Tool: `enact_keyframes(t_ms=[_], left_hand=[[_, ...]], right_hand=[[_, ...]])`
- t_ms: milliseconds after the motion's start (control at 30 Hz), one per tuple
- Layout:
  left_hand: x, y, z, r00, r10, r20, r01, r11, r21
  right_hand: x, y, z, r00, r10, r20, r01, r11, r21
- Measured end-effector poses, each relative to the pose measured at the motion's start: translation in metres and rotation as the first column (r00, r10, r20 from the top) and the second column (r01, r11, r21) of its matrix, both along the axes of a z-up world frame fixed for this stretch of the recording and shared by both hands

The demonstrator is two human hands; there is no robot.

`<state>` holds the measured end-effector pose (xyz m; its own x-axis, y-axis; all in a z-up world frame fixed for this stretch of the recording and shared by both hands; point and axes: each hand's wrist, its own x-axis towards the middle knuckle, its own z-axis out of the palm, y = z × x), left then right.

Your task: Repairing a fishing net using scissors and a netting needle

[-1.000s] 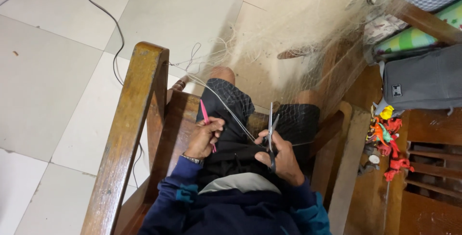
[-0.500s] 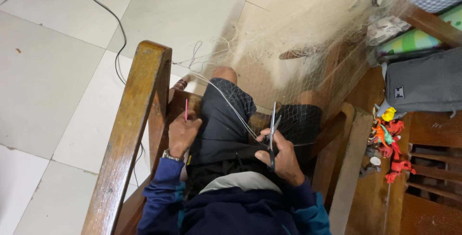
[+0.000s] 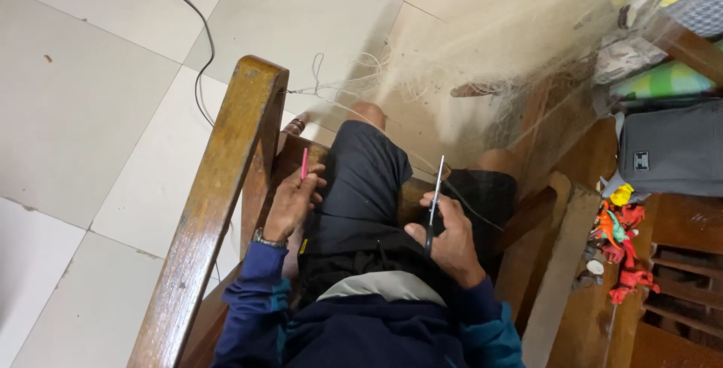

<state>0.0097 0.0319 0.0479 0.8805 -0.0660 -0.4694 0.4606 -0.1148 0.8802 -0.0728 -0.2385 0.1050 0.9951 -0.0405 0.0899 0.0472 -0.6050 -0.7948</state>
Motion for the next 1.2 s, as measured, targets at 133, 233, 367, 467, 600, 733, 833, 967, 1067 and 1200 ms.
enact_keyframes(t_ms=[133,233,367,467,600,733,833,967,1067,1200], left_hand=[[0.000,-0.015,0.021,0.995,0.069,0.075,-0.077,0.992,0.101],[-0.017,-0.050,0.082,0.999,0.037,0.011,-0.034,0.980,-0.198],[-0.037,-0.089,0.068,0.874,-0.142,0.465,0.278,0.931,-0.237],[-0.037,-0.092,0.074,0.814,-0.303,0.495,0.352,0.936,-0.007],[-0.037,-0.092,0.084,0.914,-0.234,0.332,0.325,0.911,-0.254],[-0.035,-0.095,0.082,0.846,-0.231,0.481,0.388,0.885,-0.257],[-0.030,-0.093,0.072,0.875,-0.190,0.446,0.365,0.863,-0.349],[-0.023,-0.079,0.026,0.931,-0.239,0.275,0.295,0.938,-0.180],[-0.029,-0.074,-0.013,0.953,-0.274,0.129,0.297,0.929,-0.220],[-0.033,-0.070,-0.017,0.970,-0.234,-0.071,0.189,0.902,-0.389]], right_hand=[[0.001,0.002,0.011,1.000,-0.011,0.010,0.011,0.999,-0.030],[0.000,0.017,0.013,0.998,0.045,-0.052,-0.042,0.997,0.059],[-0.002,0.042,0.004,0.980,0.151,-0.133,-0.152,0.988,-0.003],[-0.010,0.041,-0.003,0.955,0.206,-0.214,-0.240,0.960,-0.145],[-0.013,0.046,0.013,0.971,0.183,-0.155,-0.196,0.977,-0.078],[-0.016,0.037,0.033,0.975,0.134,-0.175,-0.141,0.989,-0.030],[-0.033,0.000,0.052,0.964,-0.019,-0.264,0.075,0.976,0.205],[-0.069,-0.091,0.092,0.897,-0.439,-0.045,0.433,0.854,0.290],[-0.109,-0.195,0.049,0.728,-0.674,0.124,0.682,0.731,-0.026],[-0.182,-0.269,-0.051,0.902,-0.119,0.415,0.421,0.031,-0.907]])
